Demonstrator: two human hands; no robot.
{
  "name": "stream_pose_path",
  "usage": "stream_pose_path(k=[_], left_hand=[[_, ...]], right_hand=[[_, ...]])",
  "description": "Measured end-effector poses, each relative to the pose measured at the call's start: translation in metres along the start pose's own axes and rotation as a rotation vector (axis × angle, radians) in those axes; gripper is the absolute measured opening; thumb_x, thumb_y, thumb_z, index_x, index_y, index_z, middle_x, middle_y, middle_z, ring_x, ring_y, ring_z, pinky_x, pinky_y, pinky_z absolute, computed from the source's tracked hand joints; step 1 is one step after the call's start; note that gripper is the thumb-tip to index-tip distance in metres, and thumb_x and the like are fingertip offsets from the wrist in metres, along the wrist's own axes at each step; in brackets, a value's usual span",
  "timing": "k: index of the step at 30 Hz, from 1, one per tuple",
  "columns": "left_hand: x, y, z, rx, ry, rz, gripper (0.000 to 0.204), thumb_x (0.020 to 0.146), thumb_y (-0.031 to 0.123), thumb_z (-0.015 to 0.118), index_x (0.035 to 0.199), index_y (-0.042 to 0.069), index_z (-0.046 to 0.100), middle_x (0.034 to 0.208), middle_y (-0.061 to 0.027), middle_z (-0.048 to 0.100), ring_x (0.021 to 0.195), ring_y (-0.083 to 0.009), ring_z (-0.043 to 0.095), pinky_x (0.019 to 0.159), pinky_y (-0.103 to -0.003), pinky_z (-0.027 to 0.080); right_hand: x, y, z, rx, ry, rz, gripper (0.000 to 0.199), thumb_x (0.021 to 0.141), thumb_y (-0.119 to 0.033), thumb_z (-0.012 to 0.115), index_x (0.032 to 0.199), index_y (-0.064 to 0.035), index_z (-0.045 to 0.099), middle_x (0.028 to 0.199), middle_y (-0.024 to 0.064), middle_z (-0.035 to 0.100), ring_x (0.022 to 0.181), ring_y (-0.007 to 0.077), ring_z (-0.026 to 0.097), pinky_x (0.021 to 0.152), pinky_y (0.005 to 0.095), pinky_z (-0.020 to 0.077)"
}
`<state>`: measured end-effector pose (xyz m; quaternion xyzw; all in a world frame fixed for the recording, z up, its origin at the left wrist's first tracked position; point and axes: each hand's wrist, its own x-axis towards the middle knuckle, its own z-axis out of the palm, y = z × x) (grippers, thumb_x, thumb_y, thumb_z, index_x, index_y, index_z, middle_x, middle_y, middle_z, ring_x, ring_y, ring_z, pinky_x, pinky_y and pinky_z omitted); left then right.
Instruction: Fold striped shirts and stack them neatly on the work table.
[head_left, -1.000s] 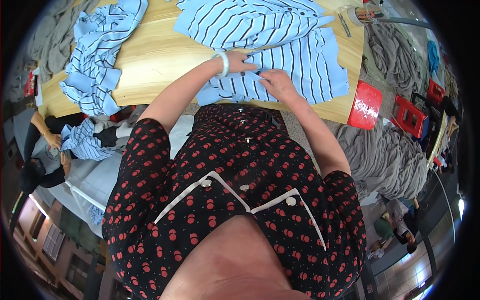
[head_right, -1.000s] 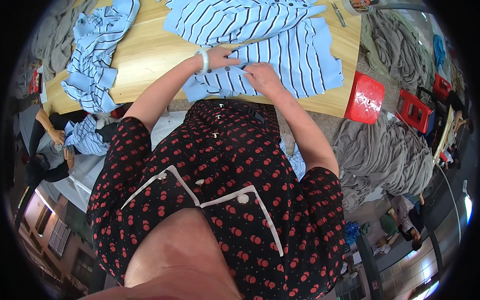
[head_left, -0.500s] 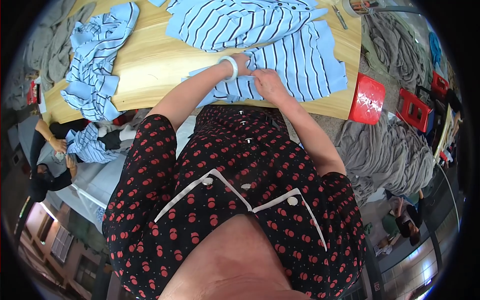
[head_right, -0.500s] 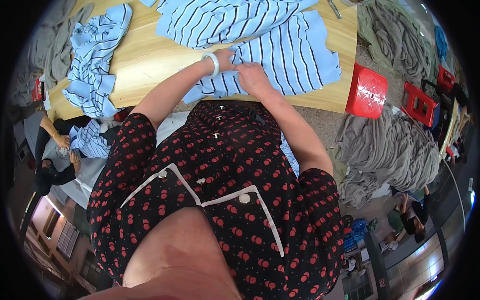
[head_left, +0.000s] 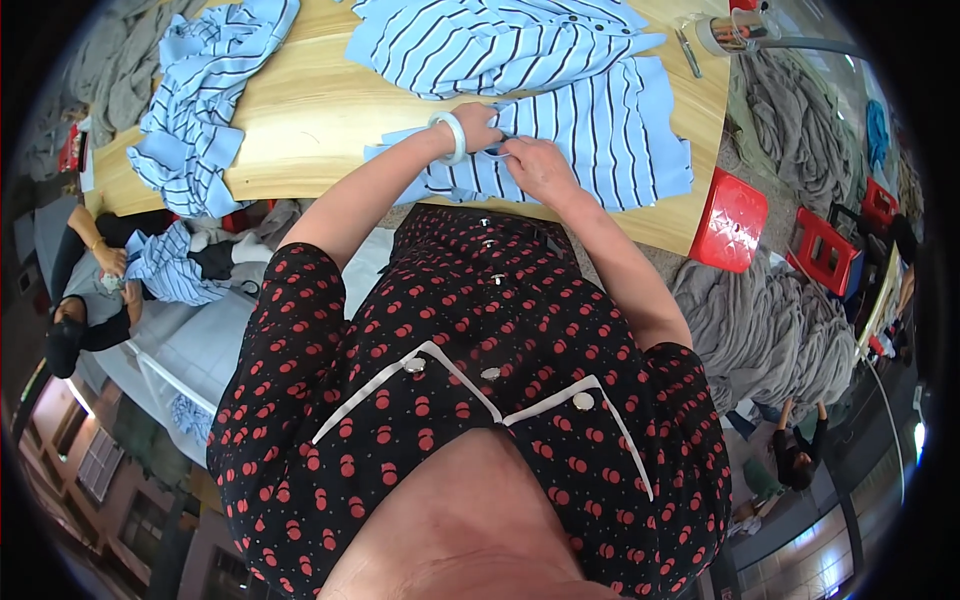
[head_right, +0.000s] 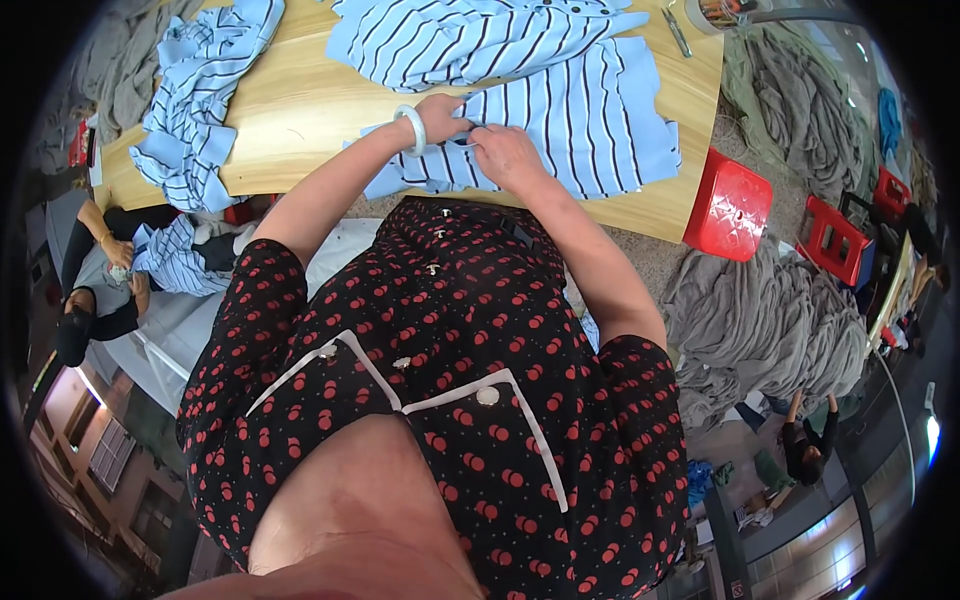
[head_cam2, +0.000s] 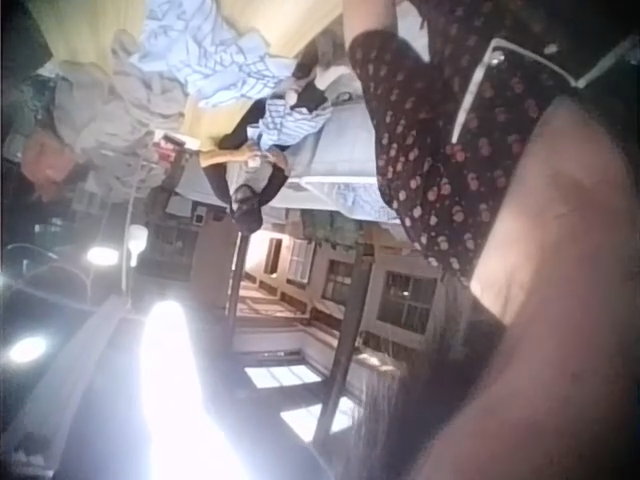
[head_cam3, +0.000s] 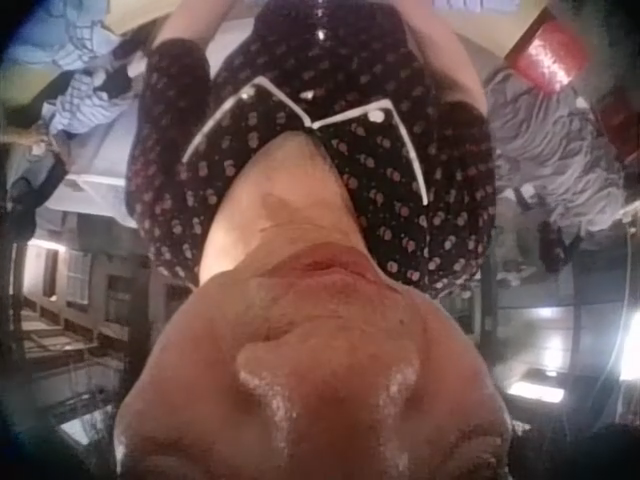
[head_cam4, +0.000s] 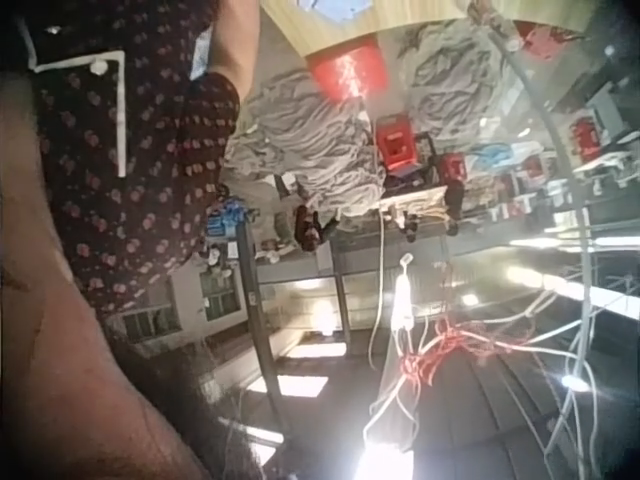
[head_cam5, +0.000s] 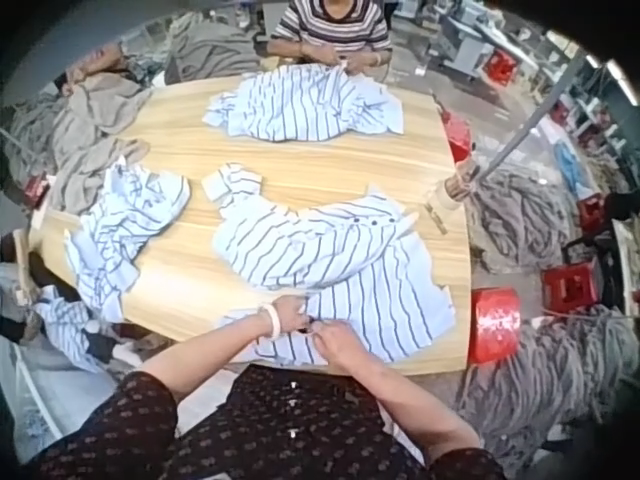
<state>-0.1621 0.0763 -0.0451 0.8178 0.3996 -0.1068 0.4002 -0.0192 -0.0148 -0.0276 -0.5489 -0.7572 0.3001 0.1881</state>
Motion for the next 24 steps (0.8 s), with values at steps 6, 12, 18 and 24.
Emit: stream_pose_path(k=[6, 12, 18, 24], left_hand=[[-0.003, 0.005, 0.002, -0.083, 0.019, -0.027, 0.043, 0.066, 0.032, 0.052, 0.091, -0.003, 0.055, 0.089, -0.0239, 0.055, 0.087, -0.0344, 0.052, 0.078, -0.035, 0.040], [-0.005, 0.008, 0.004, -0.400, 0.016, -0.091, 0.043, 0.065, 0.033, 0.053, 0.085, -0.004, 0.057, 0.087, -0.0241, 0.055, 0.084, -0.0340, 0.053, 0.074, -0.034, 0.040], [-0.011, 0.013, 0.004, -0.468, 0.002, -0.148, 0.041, 0.066, 0.034, 0.052, 0.080, -0.005, 0.057, 0.081, -0.0242, 0.056, 0.077, -0.0322, 0.055, 0.069, -0.034, 0.041], [-0.012, 0.018, 0.001, -0.402, 0.045, -0.152, 0.041, 0.066, 0.033, 0.053, 0.079, -0.005, 0.057, 0.078, -0.0232, 0.057, 0.074, -0.0308, 0.055, 0.067, -0.034, 0.042]], right_hand=[[0.000, -0.001, -0.004, 0.050, 0.059, -0.007, 0.010, 0.070, -0.005, 0.045, 0.074, -0.0010, 0.053, 0.069, 0.0158, 0.053, 0.066, 0.0330, 0.052, 0.062, 0.0407, 0.0413], [0.000, -0.009, -0.010, 0.119, 0.169, 0.033, 0.010, 0.069, -0.004, 0.045, 0.072, 0.0013, 0.052, 0.071, 0.0177, 0.053, 0.067, 0.0344, 0.051, 0.063, 0.0411, 0.0410], [-0.001, -0.005, -0.011, 0.160, 0.202, 0.064, 0.010, 0.067, -0.002, 0.046, 0.073, 0.0000, 0.054, 0.071, 0.0175, 0.054, 0.069, 0.0334, 0.052, 0.064, 0.0401, 0.0414], [0.001, 0.001, -0.010, 0.129, 0.201, 0.056, 0.010, 0.067, 0.000, 0.046, 0.073, -0.0001, 0.054, 0.072, 0.0167, 0.055, 0.069, 0.0322, 0.053, 0.064, 0.0394, 0.0419]])
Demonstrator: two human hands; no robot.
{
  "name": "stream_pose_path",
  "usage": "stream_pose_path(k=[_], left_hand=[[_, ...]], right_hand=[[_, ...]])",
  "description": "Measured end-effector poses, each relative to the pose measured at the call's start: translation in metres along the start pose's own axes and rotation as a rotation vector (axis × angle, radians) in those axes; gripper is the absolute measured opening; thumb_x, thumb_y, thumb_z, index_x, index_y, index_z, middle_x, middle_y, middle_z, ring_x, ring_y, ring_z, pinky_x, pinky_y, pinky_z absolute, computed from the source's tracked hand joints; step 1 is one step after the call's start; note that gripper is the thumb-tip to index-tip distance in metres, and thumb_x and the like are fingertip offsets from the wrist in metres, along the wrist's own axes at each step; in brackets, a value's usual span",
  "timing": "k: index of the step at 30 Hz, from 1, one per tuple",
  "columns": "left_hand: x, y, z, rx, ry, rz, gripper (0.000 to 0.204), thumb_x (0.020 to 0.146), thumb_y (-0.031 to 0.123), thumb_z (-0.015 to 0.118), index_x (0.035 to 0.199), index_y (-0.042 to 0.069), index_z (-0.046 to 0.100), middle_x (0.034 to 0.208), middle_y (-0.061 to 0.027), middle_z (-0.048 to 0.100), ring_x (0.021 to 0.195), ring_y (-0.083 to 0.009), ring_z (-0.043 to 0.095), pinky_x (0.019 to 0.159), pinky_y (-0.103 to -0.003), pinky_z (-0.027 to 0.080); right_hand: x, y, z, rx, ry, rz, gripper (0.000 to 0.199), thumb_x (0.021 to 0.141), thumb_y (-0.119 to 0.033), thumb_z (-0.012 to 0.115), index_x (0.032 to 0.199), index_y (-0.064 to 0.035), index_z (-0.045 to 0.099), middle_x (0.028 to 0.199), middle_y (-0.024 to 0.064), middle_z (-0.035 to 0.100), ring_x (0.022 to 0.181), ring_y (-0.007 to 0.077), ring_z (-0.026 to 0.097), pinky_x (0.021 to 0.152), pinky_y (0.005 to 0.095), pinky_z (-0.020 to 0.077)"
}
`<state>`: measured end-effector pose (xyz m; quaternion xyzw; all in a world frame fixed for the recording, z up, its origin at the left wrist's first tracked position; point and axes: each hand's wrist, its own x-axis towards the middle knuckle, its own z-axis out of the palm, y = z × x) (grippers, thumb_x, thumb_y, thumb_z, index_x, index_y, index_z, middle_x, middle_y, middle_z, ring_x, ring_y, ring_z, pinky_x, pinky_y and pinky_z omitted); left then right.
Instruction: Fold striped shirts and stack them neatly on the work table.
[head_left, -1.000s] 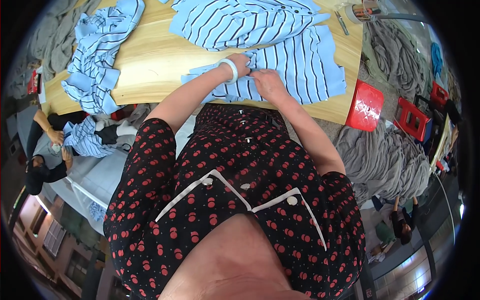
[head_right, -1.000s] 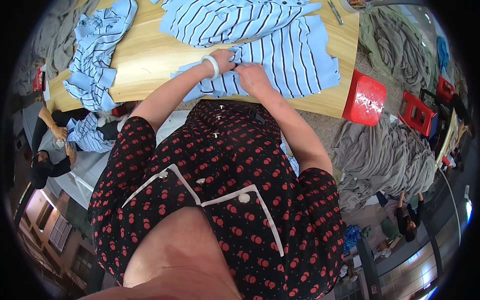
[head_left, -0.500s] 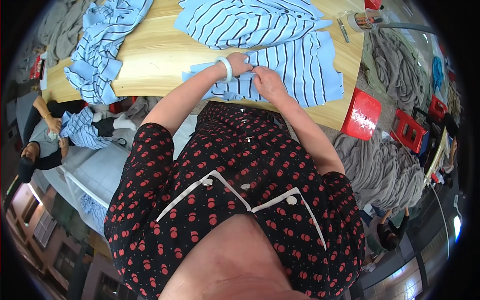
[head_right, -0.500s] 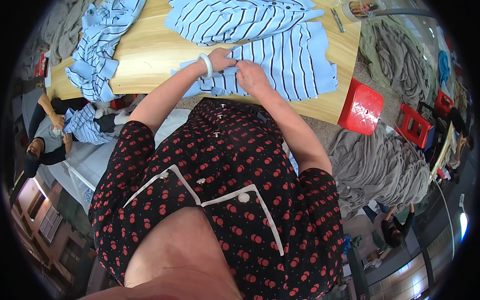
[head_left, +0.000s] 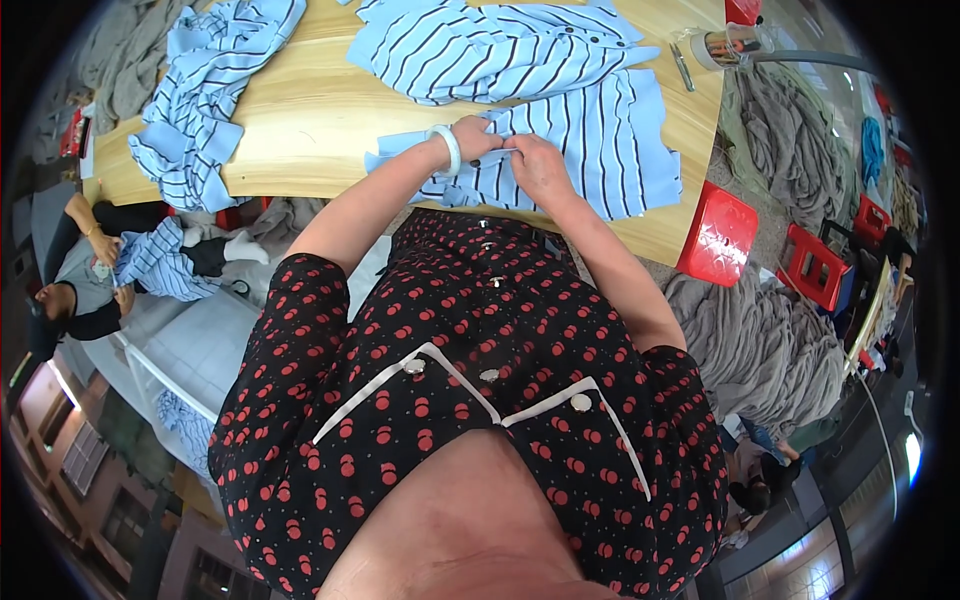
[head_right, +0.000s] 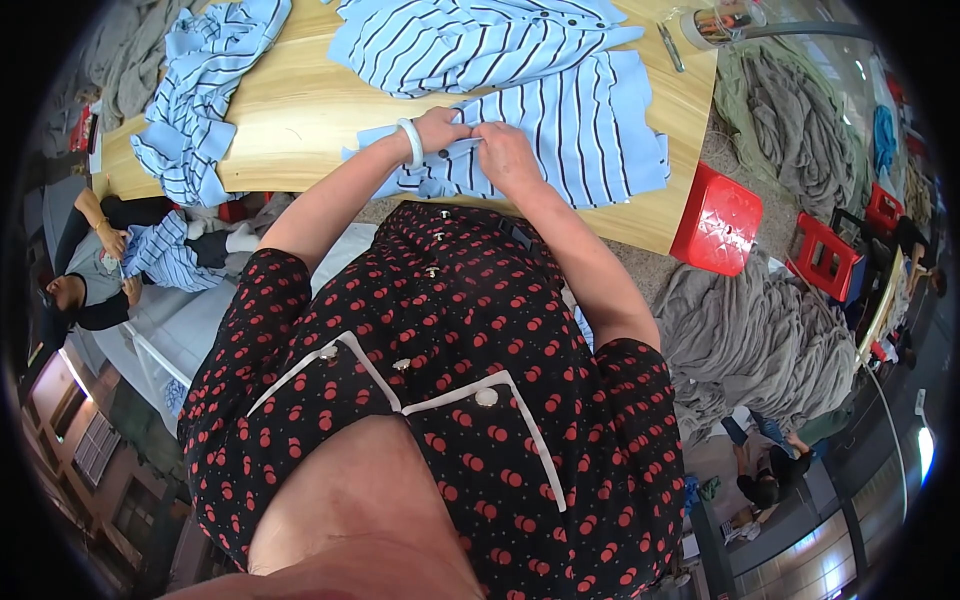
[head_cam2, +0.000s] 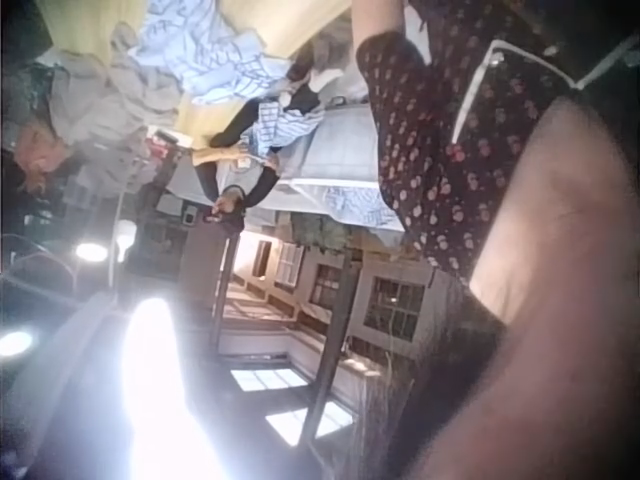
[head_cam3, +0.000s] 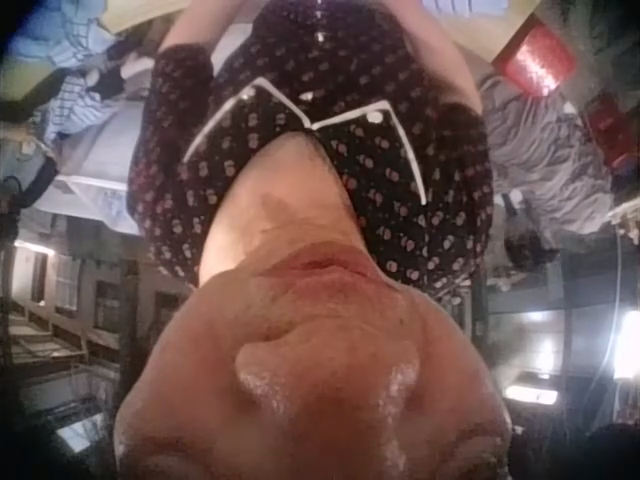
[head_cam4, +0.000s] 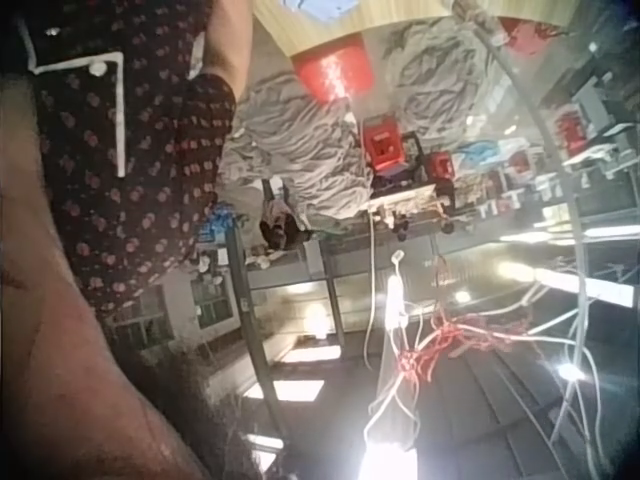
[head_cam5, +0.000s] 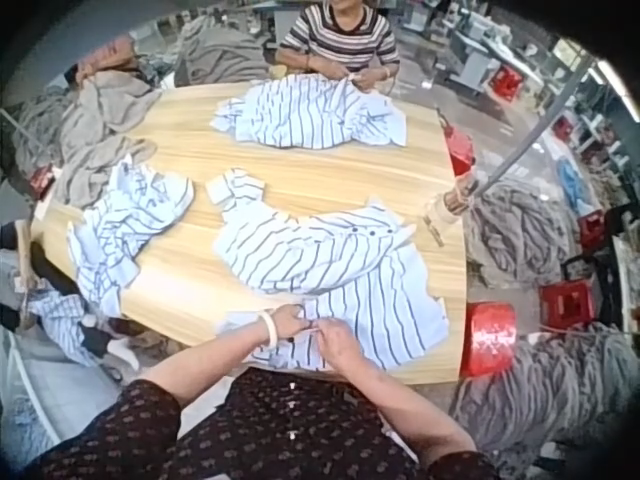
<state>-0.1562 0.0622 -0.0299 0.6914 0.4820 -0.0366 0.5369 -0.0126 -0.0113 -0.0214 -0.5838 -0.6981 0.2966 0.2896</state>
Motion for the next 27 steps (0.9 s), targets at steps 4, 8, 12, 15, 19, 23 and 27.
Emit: stream_pose_path(k=[4, 8, 12, 15, 19, 23, 27], left_hand=[[0.001, -0.004, 0.002, -0.086, -0.005, -0.006, 0.041, 0.065, 0.033, 0.053, 0.079, -0.005, 0.057, 0.078, -0.0223, 0.057, 0.074, -0.0297, 0.055, 0.066, -0.033, 0.041], [-0.004, -0.001, 0.002, -0.205, -0.002, -0.037, 0.041, 0.065, 0.033, 0.054, 0.080, -0.006, 0.056, 0.077, -0.0201, 0.057, 0.073, -0.0271, 0.055, 0.064, -0.032, 0.041], [0.000, -0.003, 0.002, -0.153, -0.020, -0.054, 0.039, 0.066, 0.032, 0.054, 0.080, -0.004, 0.057, 0.078, -0.0180, 0.058, 0.072, -0.0244, 0.054, 0.064, -0.031, 0.041], [-0.003, 0.000, 0.003, -0.350, -0.050, -0.132, 0.040, 0.065, 0.031, 0.055, 0.083, -0.004, 0.057, 0.082, -0.0170, 0.058, 0.074, -0.0227, 0.054, 0.066, -0.030, 0.041], [0.011, -0.029, 0.022, -0.477, -0.002, -0.186, 0.043, 0.065, 0.031, 0.056, 0.087, -0.006, 0.056, 0.086, -0.0158, 0.057, 0.077, -0.0212, 0.052, 0.068, -0.028, 0.040], [0.006, -0.019, 0.017, -0.389, -0.010, -0.151, 0.042, 0.066, 0.031, 0.055, 0.086, -0.006, 0.056, 0.084, -0.0144, 0.058, 0.076, -0.0207, 0.053, 0.067, -0.028, 0.040], [0.001, -0.015, 0.018, -0.420, -0.015, -0.075, 0.040, 0.066, 0.031, 0.055, 0.083, -0.005, 0.057, 0.079, -0.0157, 0.058, 0.073, -0.0220, 0.054, 0.067, -0.029, 0.040]], right_hand=[[0.000, -0.001, 0.001, 0.058, -0.009, 0.071, 0.011, 0.066, -0.001, 0.046, 0.074, -0.0005, 0.054, 0.072, 0.0165, 0.055, 0.068, 0.0323, 0.053, 0.063, 0.0390, 0.0422], [0.003, -0.008, -0.003, 0.077, -0.023, 0.144, 0.010, 0.066, -0.003, 0.047, 0.074, -0.0006, 0.053, 0.074, 0.0169, 0.056, 0.068, 0.0323, 0.053, 0.063, 0.0390, 0.0424], [0.002, -0.005, -0.002, 0.040, -0.050, 0.232, 0.013, 0.068, -0.005, 0.048, 0.078, -0.0009, 0.055, 0.078, 0.0171, 0.057, 0.071, 0.0319, 0.054, 0.065, 0.0387, 0.0428], [0.002, -0.003, -0.003, 0.009, -0.029, 0.164, 0.016, 0.069, -0.006, 0.048, 0.082, -0.0005, 0.056, 0.079, 0.0171, 0.057, 0.073, 0.0317, 0.054, 0.066, 0.0384, 0.0429], [0.005, -0.004, -0.003, -0.017, -0.041, 0.087, 0.018, 0.070, -0.006, 0.047, 0.084, 0.0008, 0.056, 0.080, 0.0171, 0.057, 0.074, 0.0315, 0.054, 0.068, 0.0383, 0.0426], [0.001, 0.001, -0.002, -0.025, -0.058, 0.107, 0.019, 0.070, -0.007, 0.049, 0.085, 0.0011, 0.056, 0.080, 0.0176, 0.057, 0.075, 0.0314, 0.054, 0.069, 0.0380, 0.0426], [-0.002, 0.006, -0.001, -0.079, -0.026, -0.015, 0.015, 0.069, -0.007, 0.050, 0.081, 0.0010, 0.056, 0.074, 0.0170, 0.056, 0.070, 0.0313, 0.054, 0.065, 0.0382, 0.0424]])
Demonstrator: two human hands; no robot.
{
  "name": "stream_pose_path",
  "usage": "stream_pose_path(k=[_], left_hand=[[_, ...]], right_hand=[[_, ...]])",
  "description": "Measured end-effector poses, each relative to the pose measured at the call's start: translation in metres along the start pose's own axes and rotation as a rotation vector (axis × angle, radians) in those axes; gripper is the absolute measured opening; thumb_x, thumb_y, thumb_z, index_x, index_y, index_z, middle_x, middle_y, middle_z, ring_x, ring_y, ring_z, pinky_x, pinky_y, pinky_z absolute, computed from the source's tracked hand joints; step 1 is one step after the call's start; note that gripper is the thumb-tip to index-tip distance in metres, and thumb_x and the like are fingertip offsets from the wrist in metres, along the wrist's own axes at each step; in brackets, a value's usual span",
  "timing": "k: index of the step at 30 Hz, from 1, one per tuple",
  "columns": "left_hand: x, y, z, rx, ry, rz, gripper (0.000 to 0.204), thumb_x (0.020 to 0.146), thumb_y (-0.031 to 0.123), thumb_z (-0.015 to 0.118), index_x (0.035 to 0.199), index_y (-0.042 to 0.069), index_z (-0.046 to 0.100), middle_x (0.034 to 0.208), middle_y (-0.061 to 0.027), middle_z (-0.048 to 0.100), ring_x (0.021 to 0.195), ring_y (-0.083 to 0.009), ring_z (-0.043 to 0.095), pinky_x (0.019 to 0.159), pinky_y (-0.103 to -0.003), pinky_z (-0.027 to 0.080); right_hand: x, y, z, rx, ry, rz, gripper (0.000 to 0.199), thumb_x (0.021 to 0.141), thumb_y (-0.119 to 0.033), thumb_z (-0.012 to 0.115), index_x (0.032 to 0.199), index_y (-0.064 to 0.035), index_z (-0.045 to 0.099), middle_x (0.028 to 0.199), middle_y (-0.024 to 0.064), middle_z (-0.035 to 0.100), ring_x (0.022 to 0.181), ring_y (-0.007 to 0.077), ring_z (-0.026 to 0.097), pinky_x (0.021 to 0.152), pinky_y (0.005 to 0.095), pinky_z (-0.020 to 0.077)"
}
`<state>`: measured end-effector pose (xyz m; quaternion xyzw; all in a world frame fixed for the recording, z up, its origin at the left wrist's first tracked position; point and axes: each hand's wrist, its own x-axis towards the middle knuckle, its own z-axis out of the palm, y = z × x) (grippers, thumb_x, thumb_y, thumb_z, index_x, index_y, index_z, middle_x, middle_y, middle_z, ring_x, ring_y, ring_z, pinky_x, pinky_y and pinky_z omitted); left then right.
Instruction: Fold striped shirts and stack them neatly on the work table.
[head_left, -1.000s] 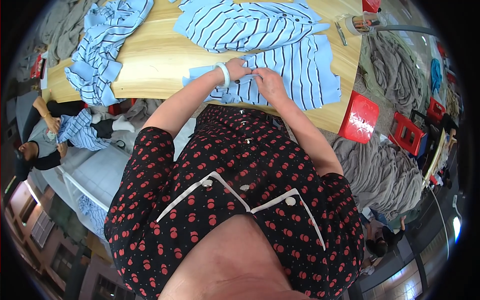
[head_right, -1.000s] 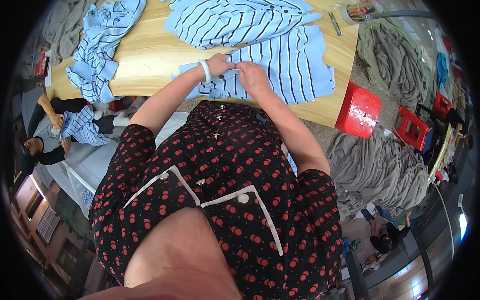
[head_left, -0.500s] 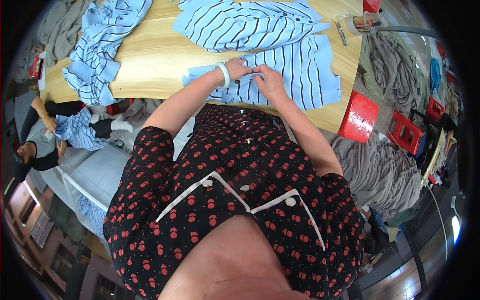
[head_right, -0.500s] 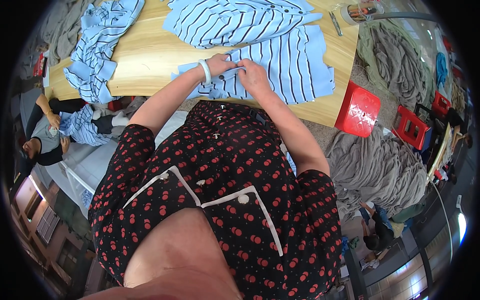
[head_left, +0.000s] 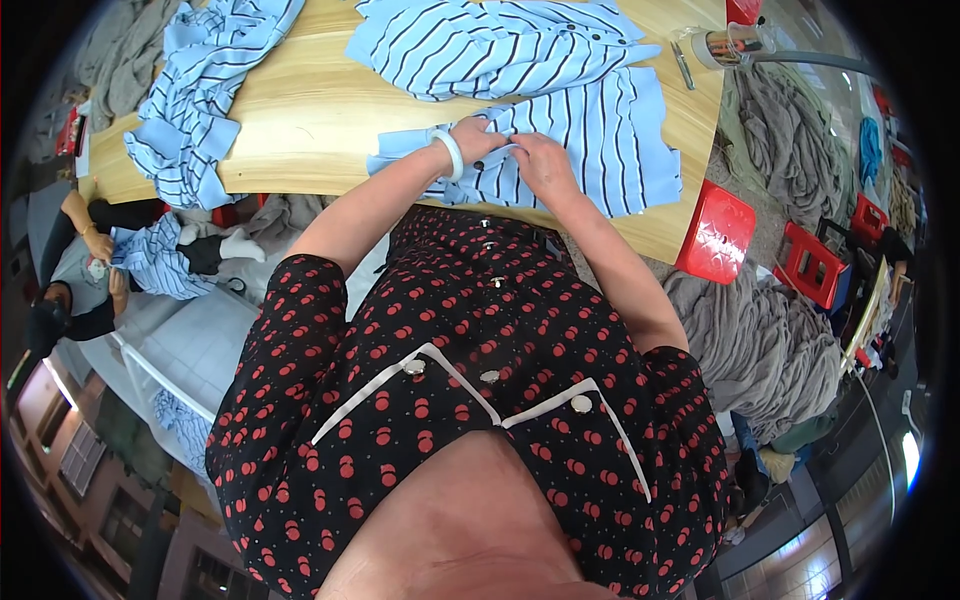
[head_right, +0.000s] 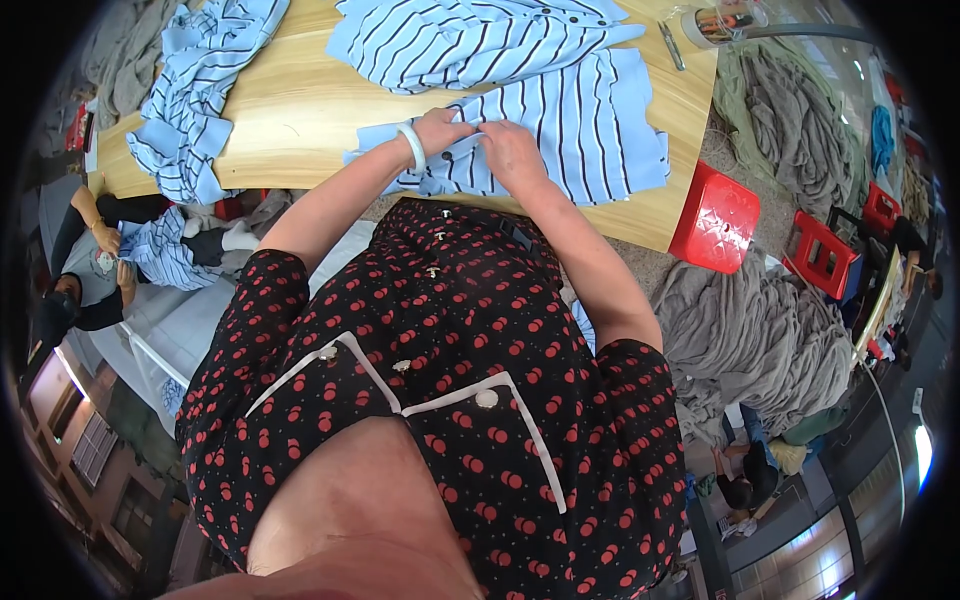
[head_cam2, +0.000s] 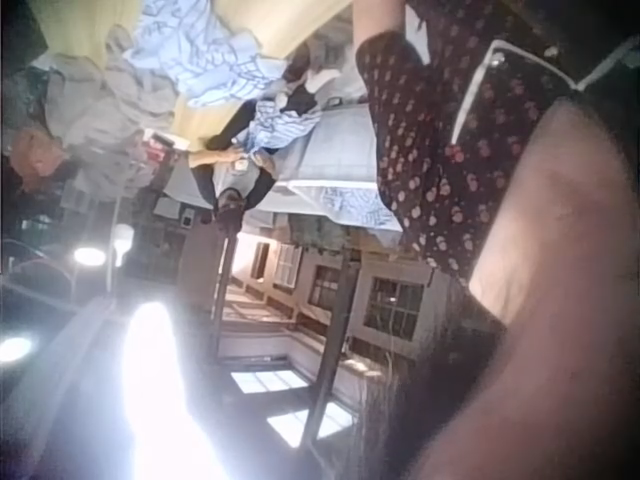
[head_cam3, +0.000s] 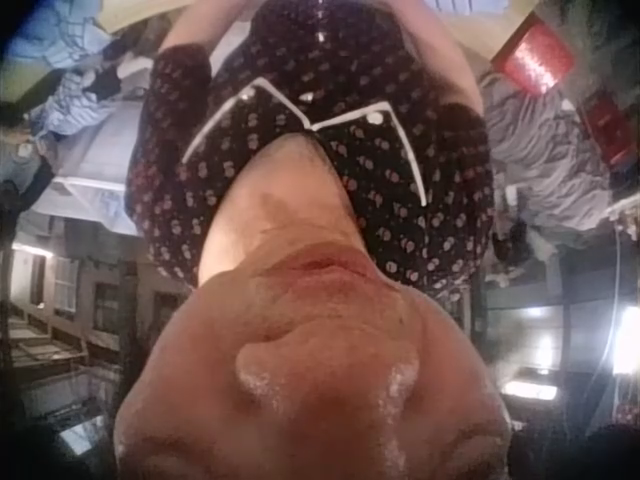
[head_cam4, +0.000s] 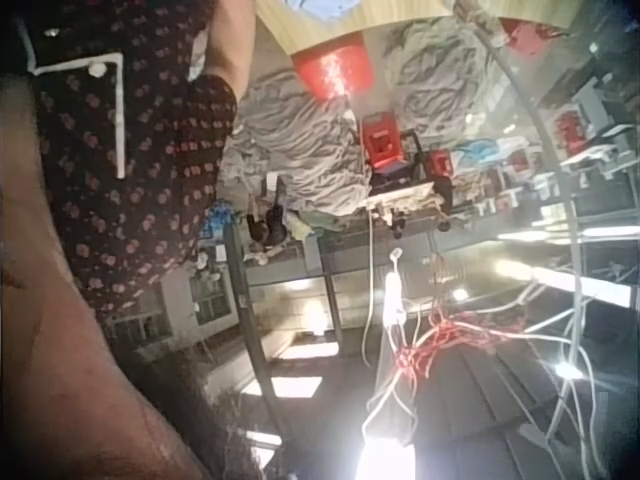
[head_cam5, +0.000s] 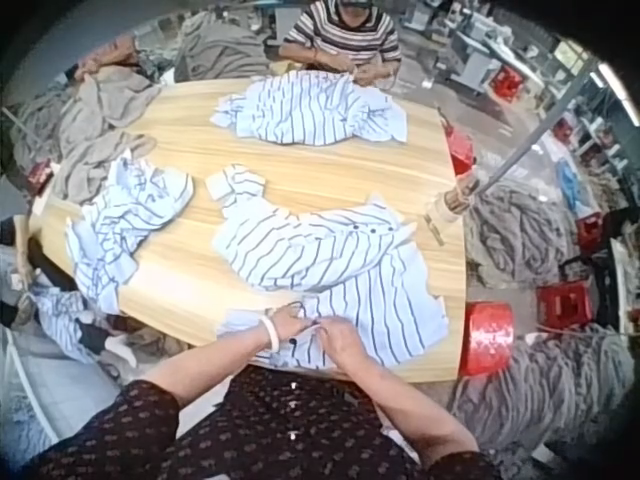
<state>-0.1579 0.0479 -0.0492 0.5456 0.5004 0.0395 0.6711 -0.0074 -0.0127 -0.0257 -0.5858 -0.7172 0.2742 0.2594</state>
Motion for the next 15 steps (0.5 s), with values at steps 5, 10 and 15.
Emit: stream_pose_path(k=[5, 10, 15], left_hand=[[-0.012, 0.021, 0.006, 0.373, 0.087, 0.135, 0.036, 0.070, 0.032, 0.047, 0.080, -0.001, 0.057, 0.079, -0.0226, 0.056, 0.076, -0.0338, 0.053, 0.070, -0.037, 0.041], [-0.015, 0.020, 0.004, 0.527, 0.108, 0.283, 0.033, 0.071, 0.031, 0.049, 0.070, -0.002, 0.053, 0.072, -0.0235, 0.055, 0.072, -0.0369, 0.052, 0.065, -0.039, 0.041], [-0.020, 0.015, 0.009, 0.691, 0.051, 0.357, 0.031, 0.073, 0.027, 0.046, 0.079, -0.002, 0.052, 0.077, -0.0243, 0.054, 0.075, -0.0382, 0.051, 0.067, -0.041, 0.041]], right_hand=[[-0.003, -0.001, 0.000, -0.119, 0.023, -0.106, 0.008, 0.069, -0.006, 0.051, 0.072, 0.0001, 0.055, 0.064, 0.0144, 0.052, 0.063, 0.0298, 0.052, 0.059, 0.0383, 0.0415], [-0.002, -0.008, -0.004, -0.126, 0.018, -0.158, 0.005, 0.068, -0.006, 0.051, 0.066, -0.0014, 0.053, 0.061, 0.0123, 0.051, 0.061, 0.0286, 0.052, 0.058, 0.0375, 0.0414], [-0.003, -0.001, -0.006, -0.185, -0.015, -0.171, 0.007, 0.069, -0.007, 0.049, 0.065, -0.0027, 0.053, 0.061, 0.0114, 0.051, 0.062, 0.0277, 0.052, 0.059, 0.0369, 0.0408]])
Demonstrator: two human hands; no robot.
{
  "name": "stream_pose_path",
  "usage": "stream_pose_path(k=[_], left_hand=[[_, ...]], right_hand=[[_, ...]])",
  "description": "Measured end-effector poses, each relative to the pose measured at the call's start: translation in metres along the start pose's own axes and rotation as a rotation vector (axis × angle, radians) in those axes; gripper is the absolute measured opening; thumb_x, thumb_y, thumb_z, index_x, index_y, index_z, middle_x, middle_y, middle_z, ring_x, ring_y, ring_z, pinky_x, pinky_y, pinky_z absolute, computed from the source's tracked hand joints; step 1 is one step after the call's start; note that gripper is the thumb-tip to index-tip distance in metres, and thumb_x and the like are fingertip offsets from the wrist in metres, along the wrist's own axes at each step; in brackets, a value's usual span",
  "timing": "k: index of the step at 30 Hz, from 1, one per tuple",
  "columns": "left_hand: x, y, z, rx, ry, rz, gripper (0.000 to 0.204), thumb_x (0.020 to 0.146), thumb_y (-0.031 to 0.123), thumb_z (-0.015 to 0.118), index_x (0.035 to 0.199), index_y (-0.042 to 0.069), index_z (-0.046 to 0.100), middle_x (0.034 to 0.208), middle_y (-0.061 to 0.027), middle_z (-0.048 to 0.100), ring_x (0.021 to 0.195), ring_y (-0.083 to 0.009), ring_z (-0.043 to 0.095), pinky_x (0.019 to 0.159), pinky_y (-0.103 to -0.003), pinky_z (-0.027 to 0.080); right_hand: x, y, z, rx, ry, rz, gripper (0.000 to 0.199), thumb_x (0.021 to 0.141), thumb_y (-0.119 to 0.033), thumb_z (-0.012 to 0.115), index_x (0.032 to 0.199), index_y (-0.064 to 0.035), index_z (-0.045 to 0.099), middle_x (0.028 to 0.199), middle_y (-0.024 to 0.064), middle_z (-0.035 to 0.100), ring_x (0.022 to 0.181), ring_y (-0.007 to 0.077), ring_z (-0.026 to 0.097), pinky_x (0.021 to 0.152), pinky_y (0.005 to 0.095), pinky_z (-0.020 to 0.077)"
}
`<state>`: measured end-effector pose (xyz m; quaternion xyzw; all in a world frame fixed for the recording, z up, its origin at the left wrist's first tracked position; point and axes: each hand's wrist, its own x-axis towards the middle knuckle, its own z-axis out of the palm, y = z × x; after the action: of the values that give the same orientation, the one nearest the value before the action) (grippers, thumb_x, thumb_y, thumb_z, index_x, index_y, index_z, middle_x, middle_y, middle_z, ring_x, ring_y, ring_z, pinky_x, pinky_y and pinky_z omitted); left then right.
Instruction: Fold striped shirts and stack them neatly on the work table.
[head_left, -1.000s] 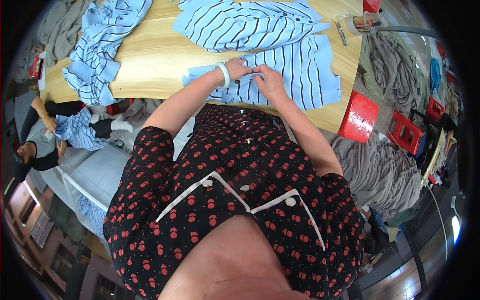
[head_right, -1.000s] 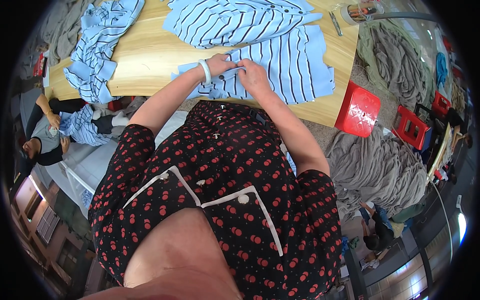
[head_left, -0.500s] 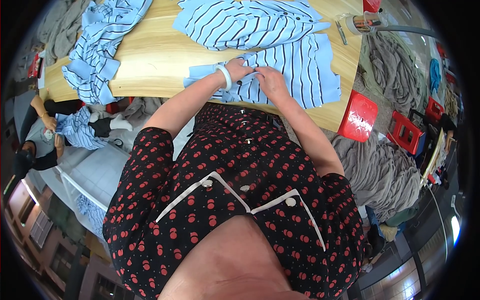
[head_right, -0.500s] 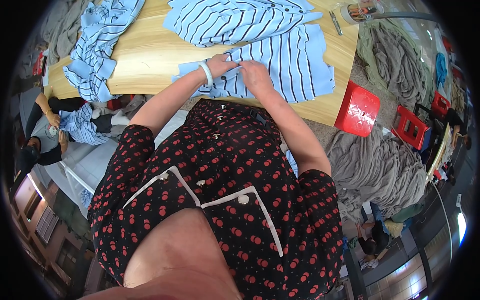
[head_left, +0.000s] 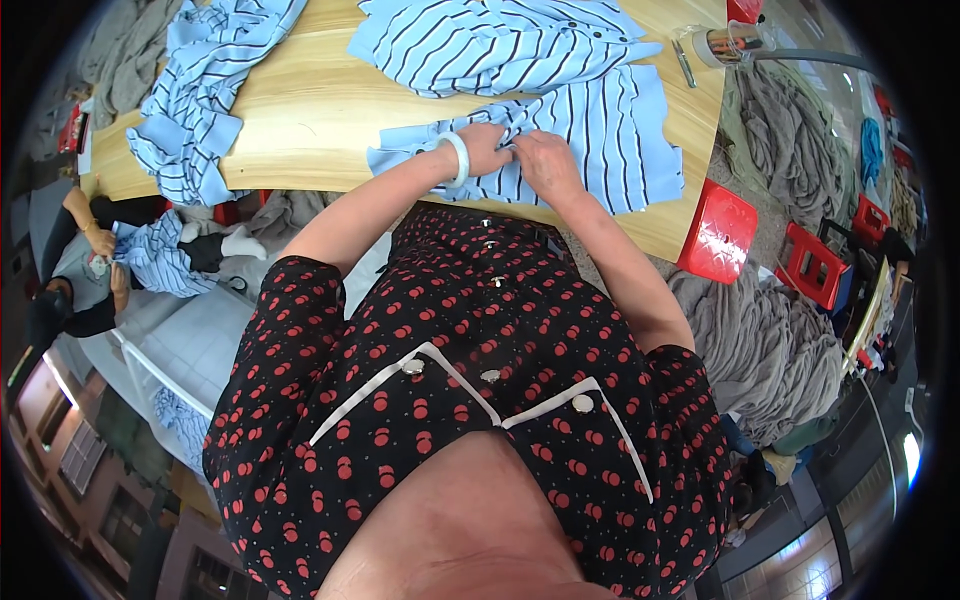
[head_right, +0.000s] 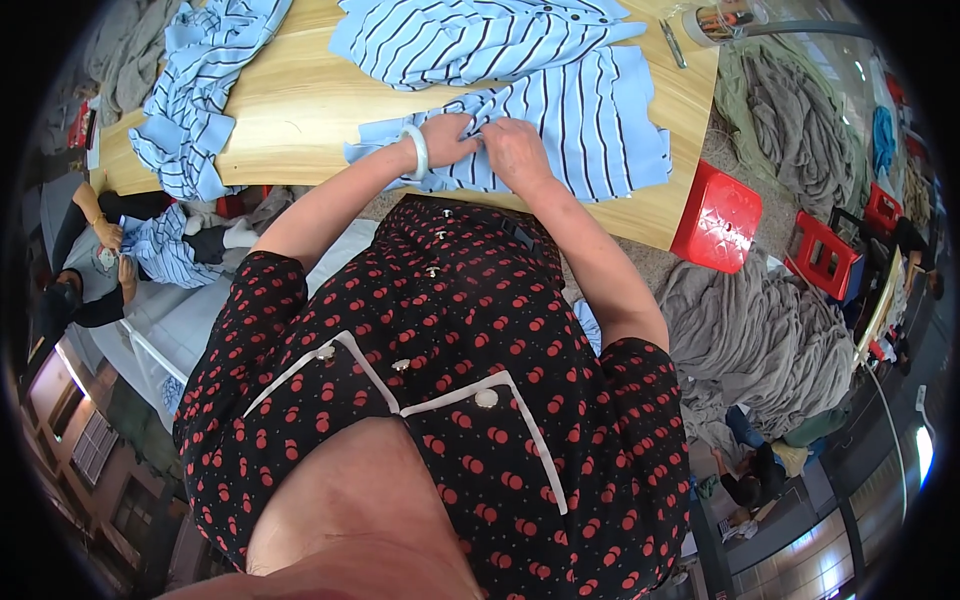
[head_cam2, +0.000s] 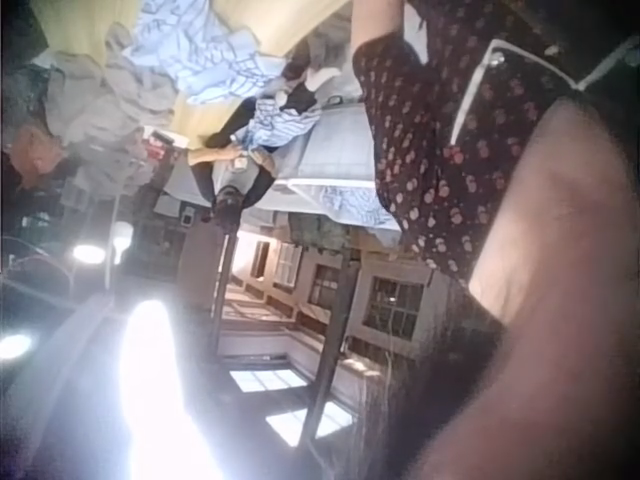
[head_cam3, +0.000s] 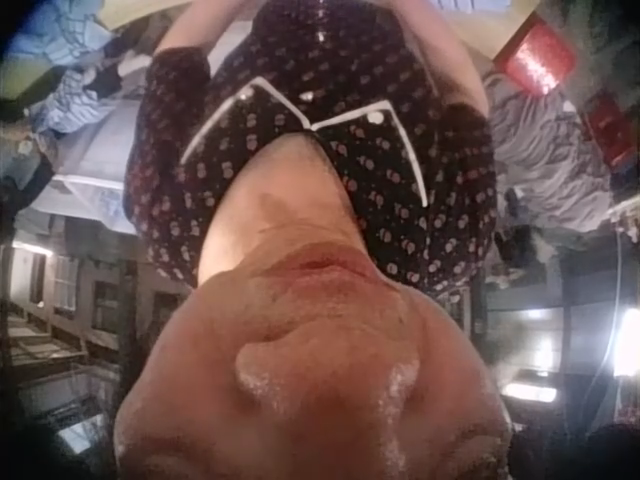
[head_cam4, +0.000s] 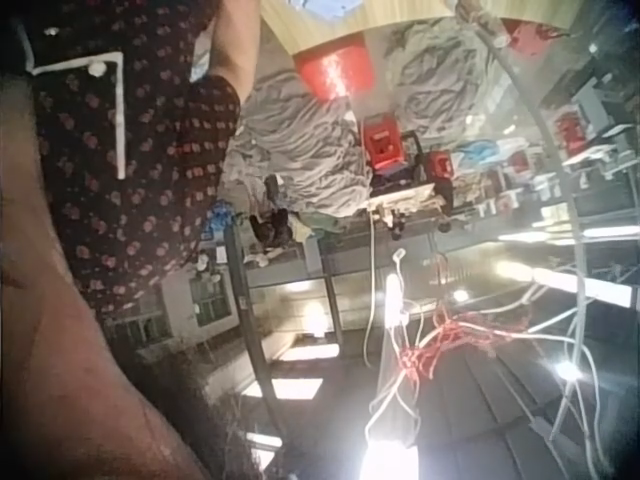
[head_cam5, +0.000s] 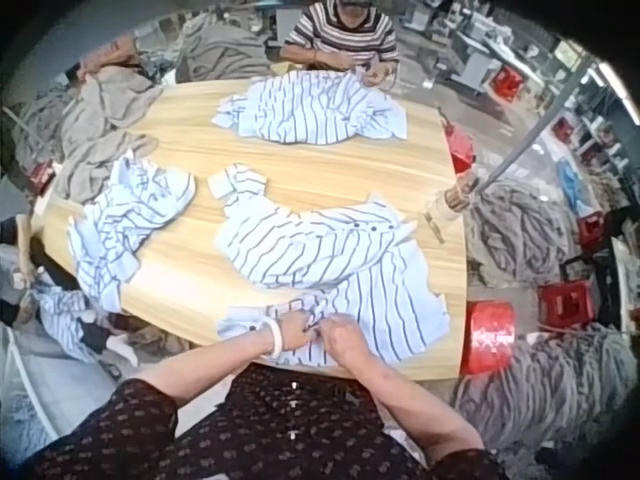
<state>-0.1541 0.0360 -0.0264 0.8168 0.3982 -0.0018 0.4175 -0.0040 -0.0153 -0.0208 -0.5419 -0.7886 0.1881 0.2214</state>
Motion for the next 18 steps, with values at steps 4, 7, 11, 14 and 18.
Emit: stream_pose_path(k=[4, 7, 11, 14, 18], left_hand=[[-0.001, -0.004, 0.012, -0.036, 0.084, 0.029, 0.026, 0.075, 0.024, 0.045, 0.078, -0.002, 0.049, 0.077, -0.0232, 0.054, 0.073, -0.0382, 0.050, 0.065, -0.043, 0.040], [-0.003, -0.003, 0.016, -0.068, 0.170, 0.011, 0.025, 0.074, 0.023, 0.045, 0.075, -0.002, 0.048, 0.074, -0.0231, 0.053, 0.072, -0.0381, 0.050, 0.064, -0.044, 0.039], [-0.004, -0.002, 0.014, -0.075, 0.200, -0.023, 0.024, 0.073, 0.022, 0.045, 0.073, -0.002, 0.048, 0.069, -0.0234, 0.052, 0.069, -0.0386, 0.050, 0.062, -0.045, 0.039], [-0.004, 0.001, 0.012, -0.073, 0.219, -0.026, 0.023, 0.072, 0.021, 0.045, 0.073, -0.001, 0.048, 0.067, -0.0232, 0.052, 0.067, -0.0390, 0.050, 0.061, -0.045, 0.040], [-0.006, 0.001, 0.009, -0.057, 0.196, -0.043, 0.022, 0.072, 0.021, 0.045, 0.074, -0.001, 0.049, 0.068, -0.0231, 0.053, 0.067, -0.0390, 0.051, 0.062, -0.045, 0.040]], right_hand=[[0.001, 0.000, -0.002, -0.039, -0.010, -0.018, 0.009, 0.070, -0.006, 0.047, 0.064, -0.0030, 0.053, 0.062, 0.0108, 0.051, 0.063, 0.0270, 0.052, 0.061, 0.0367, 0.0401], [0.002, 0.000, -0.002, -0.044, -0.005, -0.017, 0.009, 0.070, -0.006, 0.046, 0.064, -0.0031, 0.052, 0.062, 0.0112, 0.051, 0.063, 0.0271, 0.052, 0.060, 0.0362, 0.0403], [0.003, -0.001, 0.000, 0.021, -0.031, 0.021, 0.009, 0.070, -0.004, 0.046, 0.065, -0.0019, 0.052, 0.061, 0.0134, 0.051, 0.062, 0.0294, 0.051, 0.059, 0.0378, 0.0407], [0.000, 0.000, 0.004, 0.118, -0.001, 0.065, 0.008, 0.069, -0.002, 0.044, 0.067, -0.0001, 0.052, 0.062, 0.0161, 0.051, 0.062, 0.0323, 0.051, 0.059, 0.0401, 0.0409], [-0.001, -0.004, 0.006, 0.159, 0.060, 0.099, 0.010, 0.068, 0.000, 0.044, 0.070, 0.0013, 0.053, 0.064, 0.0182, 0.052, 0.062, 0.0343, 0.051, 0.059, 0.0413, 0.0409]])
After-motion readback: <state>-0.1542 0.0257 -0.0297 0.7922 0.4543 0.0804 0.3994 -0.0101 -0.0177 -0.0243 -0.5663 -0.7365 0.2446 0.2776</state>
